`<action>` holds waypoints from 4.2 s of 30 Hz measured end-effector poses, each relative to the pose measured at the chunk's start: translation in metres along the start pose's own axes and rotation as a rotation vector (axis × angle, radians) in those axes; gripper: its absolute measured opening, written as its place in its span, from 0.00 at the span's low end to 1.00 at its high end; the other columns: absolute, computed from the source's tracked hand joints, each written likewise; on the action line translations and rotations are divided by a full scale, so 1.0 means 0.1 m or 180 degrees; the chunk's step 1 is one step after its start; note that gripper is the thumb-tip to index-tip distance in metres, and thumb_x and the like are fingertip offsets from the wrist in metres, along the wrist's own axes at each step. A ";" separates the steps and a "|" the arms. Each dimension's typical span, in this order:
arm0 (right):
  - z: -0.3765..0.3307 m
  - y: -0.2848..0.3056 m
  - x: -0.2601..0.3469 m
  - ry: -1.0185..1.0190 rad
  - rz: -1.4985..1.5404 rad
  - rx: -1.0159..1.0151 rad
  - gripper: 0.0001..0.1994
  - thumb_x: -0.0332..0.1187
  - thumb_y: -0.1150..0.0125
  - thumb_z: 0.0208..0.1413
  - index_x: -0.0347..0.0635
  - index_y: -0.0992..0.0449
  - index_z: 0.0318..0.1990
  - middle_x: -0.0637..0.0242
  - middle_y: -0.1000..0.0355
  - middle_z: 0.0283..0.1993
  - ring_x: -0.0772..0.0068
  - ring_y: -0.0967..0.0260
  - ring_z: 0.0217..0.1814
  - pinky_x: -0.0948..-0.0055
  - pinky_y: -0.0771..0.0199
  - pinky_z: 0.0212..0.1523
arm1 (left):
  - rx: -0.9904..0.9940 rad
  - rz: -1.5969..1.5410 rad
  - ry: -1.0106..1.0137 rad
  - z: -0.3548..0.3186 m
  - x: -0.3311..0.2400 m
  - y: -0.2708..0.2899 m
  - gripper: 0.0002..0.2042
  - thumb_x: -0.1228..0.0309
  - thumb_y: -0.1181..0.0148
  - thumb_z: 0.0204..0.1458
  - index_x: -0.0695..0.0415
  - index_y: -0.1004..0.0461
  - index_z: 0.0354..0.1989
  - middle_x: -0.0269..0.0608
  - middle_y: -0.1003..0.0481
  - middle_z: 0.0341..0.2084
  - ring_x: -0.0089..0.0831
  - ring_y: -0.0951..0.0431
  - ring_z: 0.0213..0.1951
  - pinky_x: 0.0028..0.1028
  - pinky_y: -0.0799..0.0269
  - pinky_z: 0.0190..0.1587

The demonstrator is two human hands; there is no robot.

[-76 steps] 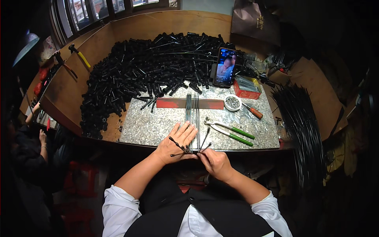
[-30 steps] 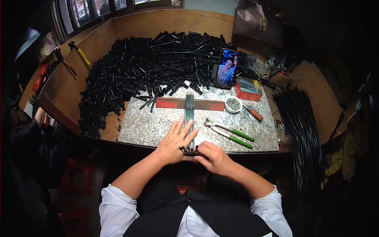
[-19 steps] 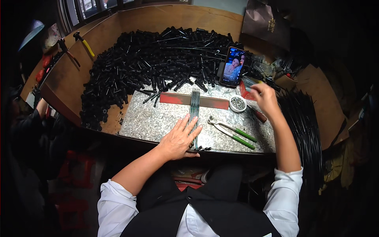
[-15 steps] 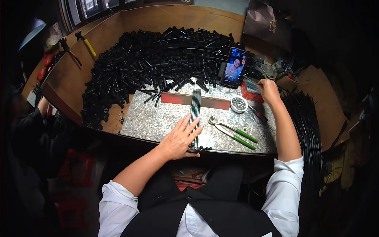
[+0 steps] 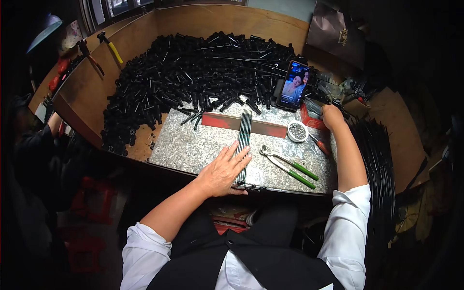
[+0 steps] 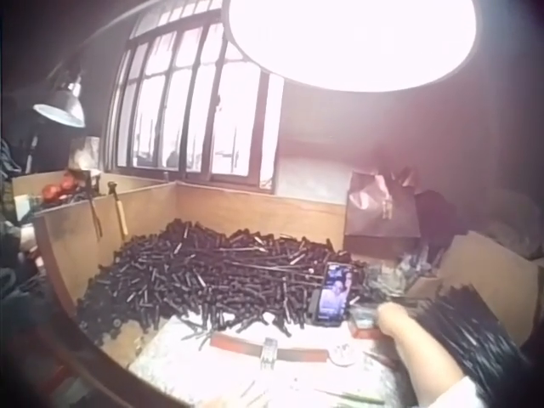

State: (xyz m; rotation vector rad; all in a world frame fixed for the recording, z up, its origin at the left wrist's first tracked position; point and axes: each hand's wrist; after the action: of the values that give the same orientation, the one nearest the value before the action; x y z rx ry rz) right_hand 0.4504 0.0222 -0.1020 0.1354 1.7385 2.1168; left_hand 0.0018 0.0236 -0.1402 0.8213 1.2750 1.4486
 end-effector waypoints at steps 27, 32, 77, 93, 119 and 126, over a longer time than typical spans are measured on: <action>-0.42 0.36 1.03 0.1312 0.1234 -0.1106 0.14 0.15 0.50 0.42 0.39 0.28 0.38 0.54 0.34 0.33 0.51 0.32 0.37 0.60 0.30 0.37 | -0.0014 -0.0063 -0.0037 0.00 0.01 0.00 0.46 0.41 0.40 0.41 0.63 0.45 0.62 0.51 0.49 0.64 0.53 0.56 0.67 0.47 0.55 0.66; -0.52 0.36 1.65 0.1757 0.1247 -0.0602 0.19 0.20 0.51 0.47 0.45 0.26 0.47 0.59 0.33 0.35 0.57 0.31 0.39 0.63 0.30 0.38 | 0.0010 -0.0023 -0.0006 0.00 0.01 -0.01 0.46 0.41 0.40 0.41 0.63 0.45 0.62 0.51 0.49 0.64 0.52 0.56 0.67 0.47 0.56 0.66; -0.50 0.23 1.60 0.1585 0.0918 -0.0780 0.10 0.30 0.48 0.48 0.44 0.22 0.37 0.58 0.31 0.33 0.57 0.30 0.41 0.61 0.29 0.40 | 0.0076 0.0094 -0.0066 0.06 -0.01 -0.01 0.48 0.39 0.40 0.39 0.64 0.45 0.62 0.55 0.47 0.63 0.55 0.54 0.66 0.47 0.55 0.66; -0.41 0.21 1.68 0.1886 0.0783 -0.0906 0.14 0.31 0.50 0.50 0.46 0.23 0.44 0.60 0.32 0.34 0.60 0.31 0.41 0.63 0.29 0.39 | 0.0008 0.0022 -0.0030 0.05 -0.02 -0.02 0.49 0.39 0.39 0.38 0.65 0.45 0.62 0.55 0.48 0.63 0.54 0.53 0.66 0.47 0.54 0.66; -0.31 0.20 1.79 0.1854 0.1556 -0.0493 0.14 0.27 0.47 0.48 0.45 0.22 0.43 0.60 0.31 0.36 0.57 0.31 0.43 0.61 0.29 0.42 | 0.0048 -0.0029 -0.0035 0.04 -0.02 0.04 0.46 0.41 0.38 0.39 0.64 0.43 0.61 0.55 0.47 0.63 0.55 0.53 0.66 0.46 0.55 0.66; -0.27 0.15 1.92 0.1799 0.1919 -0.0752 0.07 0.25 0.48 0.47 0.38 0.25 0.34 0.57 0.32 0.34 0.54 0.31 0.41 0.60 0.29 0.41 | -0.0053 -0.0010 -0.0137 0.04 -0.01 0.02 0.46 0.40 0.40 0.40 0.65 0.43 0.61 0.56 0.47 0.63 0.56 0.53 0.65 0.47 0.54 0.65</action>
State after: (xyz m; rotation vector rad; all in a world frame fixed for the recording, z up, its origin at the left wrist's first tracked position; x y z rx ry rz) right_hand 0.2619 0.0647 -0.1273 -0.0163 1.8834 3.0159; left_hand 0.0054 0.0234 -0.1374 0.8348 1.2297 1.4301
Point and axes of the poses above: each hand's wrist, its own z-axis towards the middle knuckle, its own y-axis out of the back of the hand, x = y × z
